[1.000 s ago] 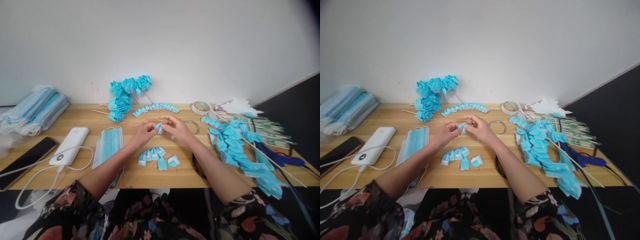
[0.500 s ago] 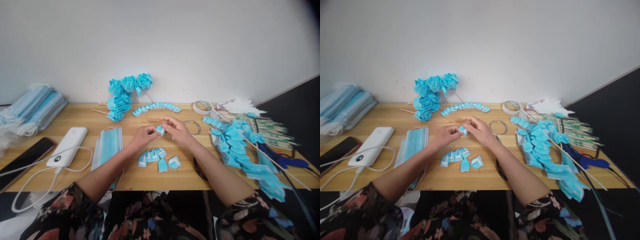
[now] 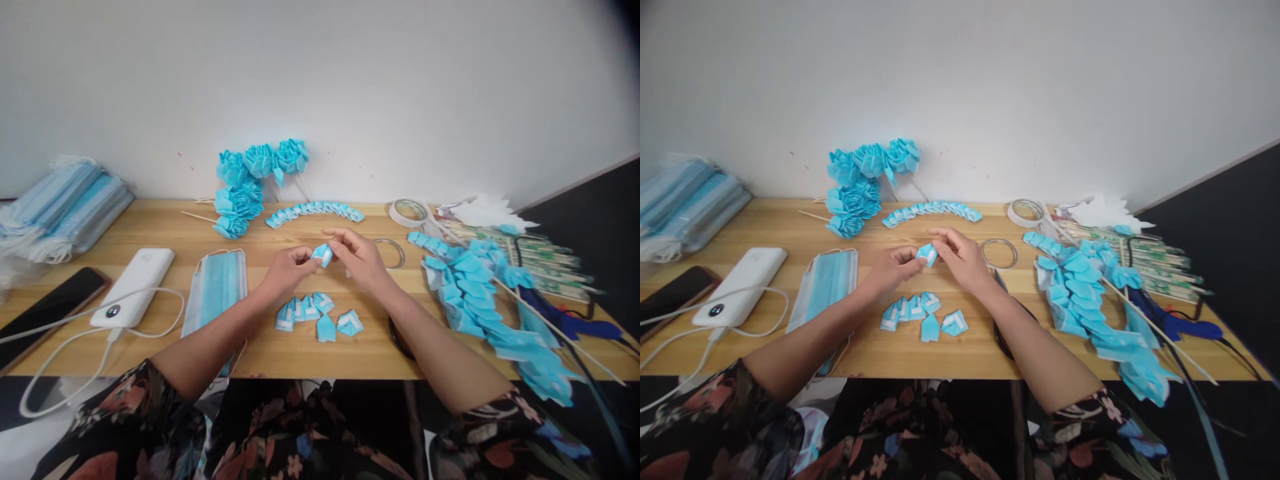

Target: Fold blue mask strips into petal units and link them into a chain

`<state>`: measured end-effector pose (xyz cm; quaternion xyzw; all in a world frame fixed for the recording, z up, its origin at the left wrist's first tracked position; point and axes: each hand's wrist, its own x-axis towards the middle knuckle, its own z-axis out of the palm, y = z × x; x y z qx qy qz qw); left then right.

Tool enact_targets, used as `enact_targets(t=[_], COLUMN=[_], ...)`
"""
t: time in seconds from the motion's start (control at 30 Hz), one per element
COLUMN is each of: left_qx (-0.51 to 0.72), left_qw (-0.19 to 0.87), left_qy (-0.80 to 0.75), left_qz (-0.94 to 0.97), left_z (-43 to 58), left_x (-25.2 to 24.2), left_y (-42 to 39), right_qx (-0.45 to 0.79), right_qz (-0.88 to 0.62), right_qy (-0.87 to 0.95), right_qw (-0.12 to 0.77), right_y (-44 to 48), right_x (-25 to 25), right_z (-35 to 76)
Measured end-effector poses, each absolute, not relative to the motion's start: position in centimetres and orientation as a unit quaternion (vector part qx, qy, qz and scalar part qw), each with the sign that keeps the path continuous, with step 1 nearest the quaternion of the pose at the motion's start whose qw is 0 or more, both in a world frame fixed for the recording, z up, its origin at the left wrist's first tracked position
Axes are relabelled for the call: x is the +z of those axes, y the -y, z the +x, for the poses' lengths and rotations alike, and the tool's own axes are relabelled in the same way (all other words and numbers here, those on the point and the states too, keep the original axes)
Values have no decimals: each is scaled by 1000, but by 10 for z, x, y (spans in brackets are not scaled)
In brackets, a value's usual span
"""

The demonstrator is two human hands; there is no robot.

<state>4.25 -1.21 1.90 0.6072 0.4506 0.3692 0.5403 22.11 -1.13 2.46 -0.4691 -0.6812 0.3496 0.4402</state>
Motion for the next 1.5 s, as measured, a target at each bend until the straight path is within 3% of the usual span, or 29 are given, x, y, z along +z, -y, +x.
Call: enact_targets(t=[0.2,0.37,1.0,1.5], left_qx=[409,424,423,420], left_qw=[507,492,434,451], left_qy=[-480,-470,-445,-441], left_qz=[588,597,659,652], left_z=[39,39,39,39], left_x=[18,18,12,12], left_y=[7,8,8,7], right_qx=[132,71,119,135], right_qz=[-452,-430,-446,-442], right_qy=[773,817,808,806], right_qw=[425,378,366,371], right_y=[15,14,16,15], right_x=[29,25,28,26], right_z=[220,219,217,218])
